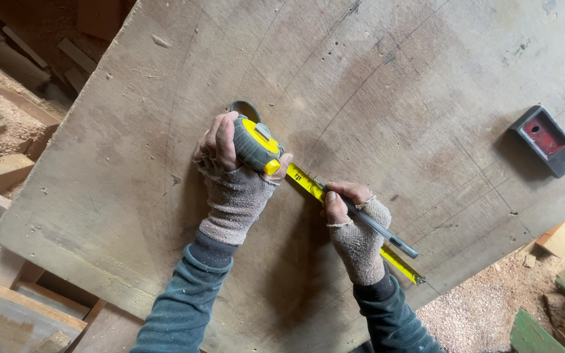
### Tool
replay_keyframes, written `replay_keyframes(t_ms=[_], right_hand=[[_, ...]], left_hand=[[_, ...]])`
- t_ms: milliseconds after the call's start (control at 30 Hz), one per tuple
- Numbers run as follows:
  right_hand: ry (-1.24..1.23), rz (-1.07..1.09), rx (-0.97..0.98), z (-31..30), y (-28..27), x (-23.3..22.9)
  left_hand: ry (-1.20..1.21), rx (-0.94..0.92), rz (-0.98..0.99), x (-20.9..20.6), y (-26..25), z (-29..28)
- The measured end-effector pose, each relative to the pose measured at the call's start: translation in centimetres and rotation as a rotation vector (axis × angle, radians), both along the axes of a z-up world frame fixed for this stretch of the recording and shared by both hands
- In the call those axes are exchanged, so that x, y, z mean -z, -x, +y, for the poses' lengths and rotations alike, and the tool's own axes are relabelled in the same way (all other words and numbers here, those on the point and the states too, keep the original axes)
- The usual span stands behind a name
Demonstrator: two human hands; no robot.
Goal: Measuring and marking a large wooden board using a tape measure, pencil, and a metal square for layout.
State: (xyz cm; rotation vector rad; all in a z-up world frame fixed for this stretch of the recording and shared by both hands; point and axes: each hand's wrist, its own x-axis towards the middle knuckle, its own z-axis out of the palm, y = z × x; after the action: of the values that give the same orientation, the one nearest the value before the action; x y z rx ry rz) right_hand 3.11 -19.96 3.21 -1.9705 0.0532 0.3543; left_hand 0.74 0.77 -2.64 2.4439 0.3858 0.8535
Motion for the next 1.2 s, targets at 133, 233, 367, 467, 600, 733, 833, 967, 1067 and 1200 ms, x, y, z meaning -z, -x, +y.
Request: replay_keyframes(t_ms=[133,233,367,467,600,733,833,967,1067,1200], right_hand=[[0.002,-0.003,-0.002,0.1,0.1,0.1],[-0.010,0.011,0.005,0.1,0.1,0.1],[0.011,-0.006,-0.007,0.2,0.1,-0.1],[0.005,-0.007,-0.006,0.0,0.2,0.1],[0.001,-0.011,-0.008,-0.3,0.2,0.5],[0.012,-0.028,-0.017,-0.4,0.3,0.7],[0.007,-0.037,-0.006,-0.3,0.4,0.8],[-0.004,-0.041,0.006,-0.1,0.3,0.6],[-0.011,-0.047,0.006,0.0,0.3,0.5],[-0.019,-0.055,0.048,0.4,0.6,0.4]], left_hand=[[0.013,-0.003,0.012,0.1,0.1,-0.2],[0.030,-0.004,0.019,0.3,0.0,-0.1],[-0.006,-0.002,-0.015,0.2,-0.2,0.0],[-0.002,-0.006,-0.012,0.0,-0.2,-0.1],[-0.005,-0.003,-0.024,0.2,-0.3,0.0],[-0.012,0.011,-0.013,-0.1,-0.2,0.0],[0.000,0.011,-0.030,-0.2,-0.3,0.0],[0.006,0.006,-0.029,-0.3,-0.3,-0.1],[-0.011,-0.013,-0.024,-0.4,-0.2,-0.1],[-0.009,0.015,-0.015,-0.3,-0.2,0.1]])
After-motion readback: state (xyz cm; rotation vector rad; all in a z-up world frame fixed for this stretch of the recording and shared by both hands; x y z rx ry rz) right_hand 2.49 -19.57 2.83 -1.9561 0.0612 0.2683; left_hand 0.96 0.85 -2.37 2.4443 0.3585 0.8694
